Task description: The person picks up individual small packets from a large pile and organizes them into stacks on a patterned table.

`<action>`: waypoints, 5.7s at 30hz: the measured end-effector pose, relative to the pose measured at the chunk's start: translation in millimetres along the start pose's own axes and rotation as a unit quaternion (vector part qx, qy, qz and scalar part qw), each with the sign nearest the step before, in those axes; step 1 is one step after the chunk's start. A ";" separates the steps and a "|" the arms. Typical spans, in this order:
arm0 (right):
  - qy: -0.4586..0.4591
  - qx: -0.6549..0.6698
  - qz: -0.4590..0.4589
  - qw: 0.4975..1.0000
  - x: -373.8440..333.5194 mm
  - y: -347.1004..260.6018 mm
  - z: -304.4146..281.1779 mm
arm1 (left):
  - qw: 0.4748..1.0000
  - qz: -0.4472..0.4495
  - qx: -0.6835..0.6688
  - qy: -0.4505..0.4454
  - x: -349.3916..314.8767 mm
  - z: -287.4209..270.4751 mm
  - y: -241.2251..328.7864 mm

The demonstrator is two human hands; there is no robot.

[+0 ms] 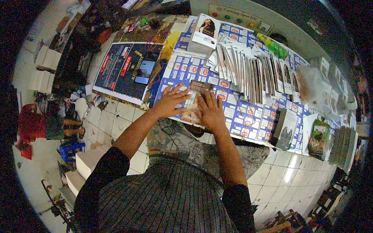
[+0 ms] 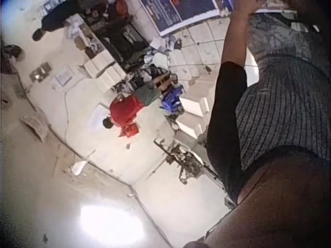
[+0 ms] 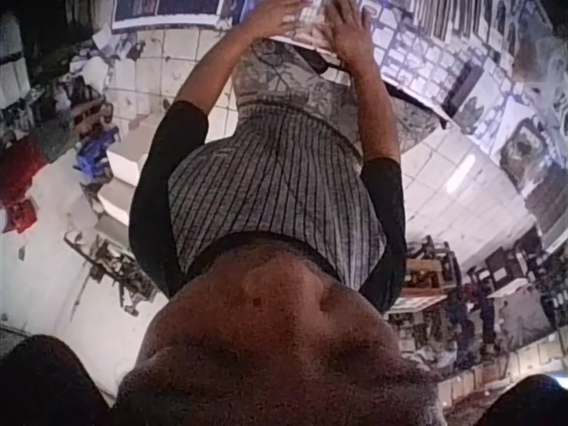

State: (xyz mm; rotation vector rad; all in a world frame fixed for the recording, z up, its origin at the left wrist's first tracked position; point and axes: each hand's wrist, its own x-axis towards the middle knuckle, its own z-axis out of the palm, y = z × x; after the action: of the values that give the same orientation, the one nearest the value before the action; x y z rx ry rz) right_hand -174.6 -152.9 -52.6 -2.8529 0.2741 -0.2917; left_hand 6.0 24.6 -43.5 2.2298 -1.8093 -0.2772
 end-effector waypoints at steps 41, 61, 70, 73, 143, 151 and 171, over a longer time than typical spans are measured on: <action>0.024 -0.040 0.036 0.998 5.1 1.6 7.1 | 0.999 0.028 -0.037 0.021 -1.2 5.7 -2.9; -0.015 -0.022 0.054 0.998 3.7 1.1 3.9 | 0.999 0.037 -0.025 -0.024 2.8 4.3 -5.7; 0.059 -0.007 0.049 0.997 2.0 2.6 9.9 | 0.998 0.016 -0.034 -0.040 3.5 -0.5 -1.5; 0.017 -0.006 0.062 0.998 6.8 -1.9 7.9 | 0.998 0.016 -0.039 -0.048 1.0 0.1 -6.4; -0.093 0.065 -0.058 0.992 -51.7 63.5 -41.4 | 0.983 -0.060 0.052 -0.164 29.8 -27.1 33.1; -0.089 0.070 0.157 0.981 -97.4 77.8 -81.1 | 0.984 -0.069 0.009 -0.165 20.4 -21.8 29.3; 0.294 0.296 0.259 0.871 -12.2 7.7 -81.4 | 0.999 -0.030 -0.016 -0.011 -10.1 16.0 5.0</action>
State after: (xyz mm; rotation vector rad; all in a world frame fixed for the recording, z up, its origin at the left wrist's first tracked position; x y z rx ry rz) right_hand -205.7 -176.9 20.1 -1.9266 0.8724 -0.9363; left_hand -5.6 32.2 -57.2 2.2698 -1.7390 -0.3425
